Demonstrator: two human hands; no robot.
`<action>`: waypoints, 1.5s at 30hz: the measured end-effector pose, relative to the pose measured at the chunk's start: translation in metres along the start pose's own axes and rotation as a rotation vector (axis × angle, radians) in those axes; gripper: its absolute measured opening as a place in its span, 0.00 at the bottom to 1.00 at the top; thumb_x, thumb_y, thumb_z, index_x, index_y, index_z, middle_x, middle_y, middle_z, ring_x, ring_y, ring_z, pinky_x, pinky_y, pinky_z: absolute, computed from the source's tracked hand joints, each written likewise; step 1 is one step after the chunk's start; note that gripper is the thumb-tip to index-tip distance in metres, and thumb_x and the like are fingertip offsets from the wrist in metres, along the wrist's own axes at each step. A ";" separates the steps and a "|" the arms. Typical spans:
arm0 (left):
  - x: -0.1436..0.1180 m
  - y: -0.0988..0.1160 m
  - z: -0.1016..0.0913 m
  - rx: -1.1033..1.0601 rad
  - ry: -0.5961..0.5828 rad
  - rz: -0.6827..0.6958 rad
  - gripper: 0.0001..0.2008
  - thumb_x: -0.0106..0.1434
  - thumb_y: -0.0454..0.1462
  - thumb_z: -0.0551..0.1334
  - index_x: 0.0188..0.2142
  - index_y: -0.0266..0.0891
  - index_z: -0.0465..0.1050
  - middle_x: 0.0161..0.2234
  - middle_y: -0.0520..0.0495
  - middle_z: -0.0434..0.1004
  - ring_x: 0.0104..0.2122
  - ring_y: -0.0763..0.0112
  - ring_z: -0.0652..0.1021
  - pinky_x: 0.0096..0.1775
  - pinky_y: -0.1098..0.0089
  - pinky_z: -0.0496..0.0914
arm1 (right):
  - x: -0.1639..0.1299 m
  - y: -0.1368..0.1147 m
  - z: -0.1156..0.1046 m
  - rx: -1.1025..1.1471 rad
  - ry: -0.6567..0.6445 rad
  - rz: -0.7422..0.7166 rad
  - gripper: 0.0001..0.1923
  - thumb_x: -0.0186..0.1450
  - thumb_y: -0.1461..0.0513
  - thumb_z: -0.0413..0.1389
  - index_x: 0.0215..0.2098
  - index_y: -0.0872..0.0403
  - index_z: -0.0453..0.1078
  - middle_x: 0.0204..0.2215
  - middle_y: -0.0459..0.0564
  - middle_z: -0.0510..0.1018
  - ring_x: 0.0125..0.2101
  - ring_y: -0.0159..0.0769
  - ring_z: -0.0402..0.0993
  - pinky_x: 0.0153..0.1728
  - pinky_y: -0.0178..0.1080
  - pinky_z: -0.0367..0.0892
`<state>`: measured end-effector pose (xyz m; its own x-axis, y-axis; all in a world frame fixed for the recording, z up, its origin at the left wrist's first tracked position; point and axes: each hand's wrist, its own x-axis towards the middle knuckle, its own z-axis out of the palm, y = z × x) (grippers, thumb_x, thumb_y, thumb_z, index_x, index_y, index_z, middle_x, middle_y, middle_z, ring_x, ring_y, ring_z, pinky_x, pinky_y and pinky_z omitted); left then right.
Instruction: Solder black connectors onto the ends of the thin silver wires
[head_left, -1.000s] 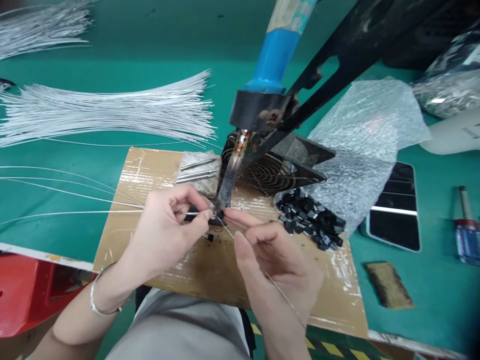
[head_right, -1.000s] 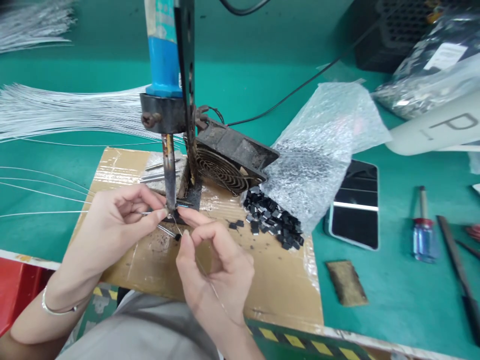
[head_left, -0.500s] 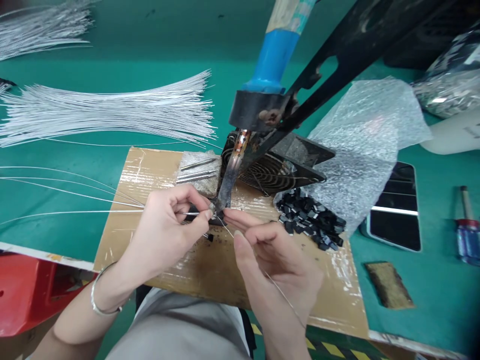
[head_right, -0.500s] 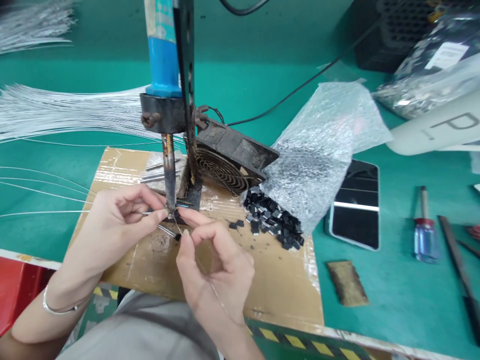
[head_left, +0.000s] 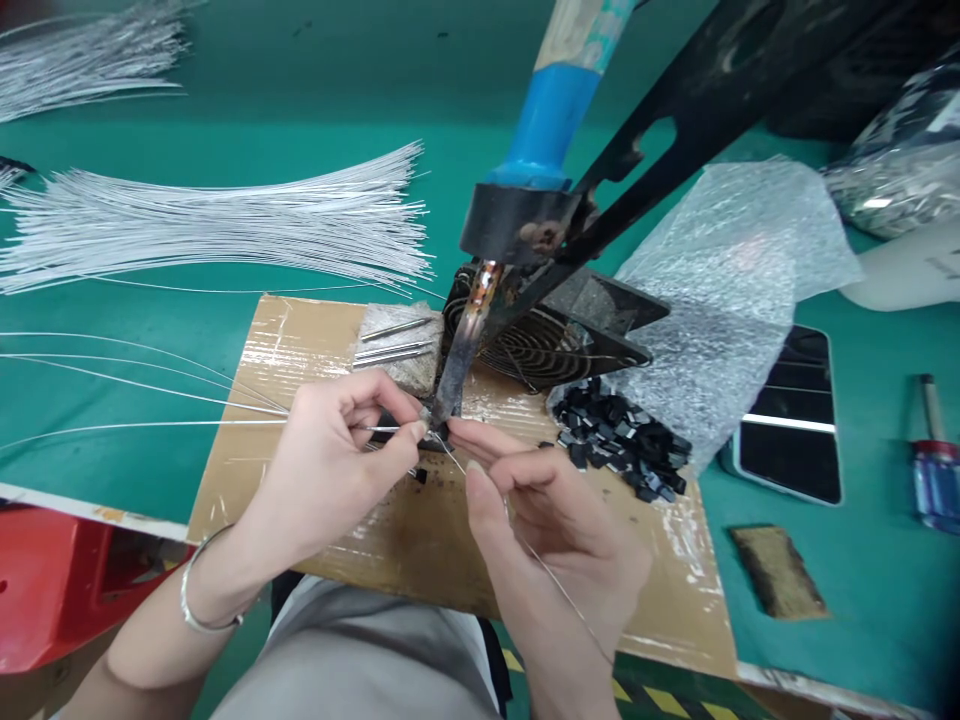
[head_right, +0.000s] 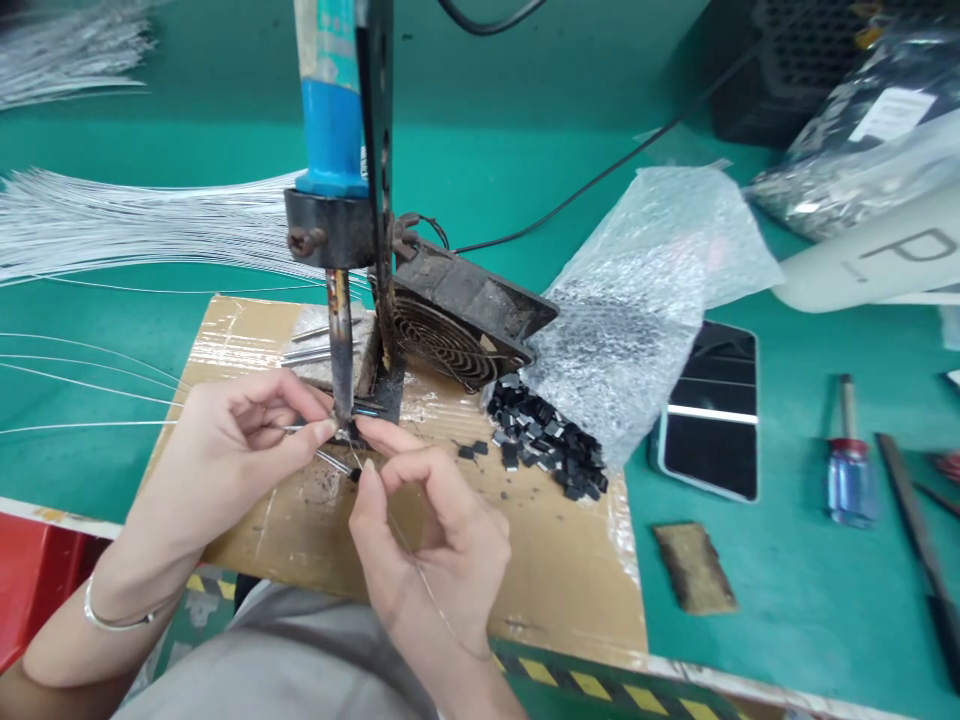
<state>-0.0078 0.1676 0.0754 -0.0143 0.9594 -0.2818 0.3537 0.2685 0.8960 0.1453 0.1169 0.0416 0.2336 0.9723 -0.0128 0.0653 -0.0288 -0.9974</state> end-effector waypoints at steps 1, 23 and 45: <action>0.000 0.000 0.000 -0.002 0.000 0.000 0.03 0.57 0.36 0.67 0.28 0.39 0.75 0.30 0.46 0.79 0.26 0.71 0.72 0.26 0.71 0.60 | 0.000 0.000 0.000 0.003 -0.002 -0.001 0.10 0.68 0.62 0.63 0.29 0.50 0.69 0.46 0.52 0.87 0.49 0.43 0.84 0.51 0.43 0.77; -0.002 -0.001 0.000 0.001 -0.016 0.012 0.04 0.58 0.36 0.66 0.28 0.39 0.75 0.27 0.49 0.76 0.26 0.72 0.70 0.25 0.71 0.58 | 0.000 0.003 -0.001 -0.011 -0.020 -0.048 0.10 0.68 0.64 0.62 0.30 0.49 0.69 0.46 0.47 0.87 0.48 0.37 0.84 0.51 0.39 0.75; -0.001 -0.002 0.000 -0.009 -0.012 0.042 0.04 0.57 0.35 0.66 0.27 0.38 0.75 0.28 0.48 0.77 0.25 0.73 0.70 0.25 0.71 0.58 | 0.000 0.003 0.001 -0.006 -0.008 -0.053 0.09 0.68 0.64 0.63 0.30 0.50 0.70 0.45 0.47 0.87 0.48 0.37 0.84 0.50 0.38 0.75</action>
<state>-0.0081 0.1664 0.0734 0.0120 0.9688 -0.2476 0.3454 0.2284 0.9103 0.1447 0.1170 0.0381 0.2219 0.9743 0.0396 0.0837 0.0214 -0.9963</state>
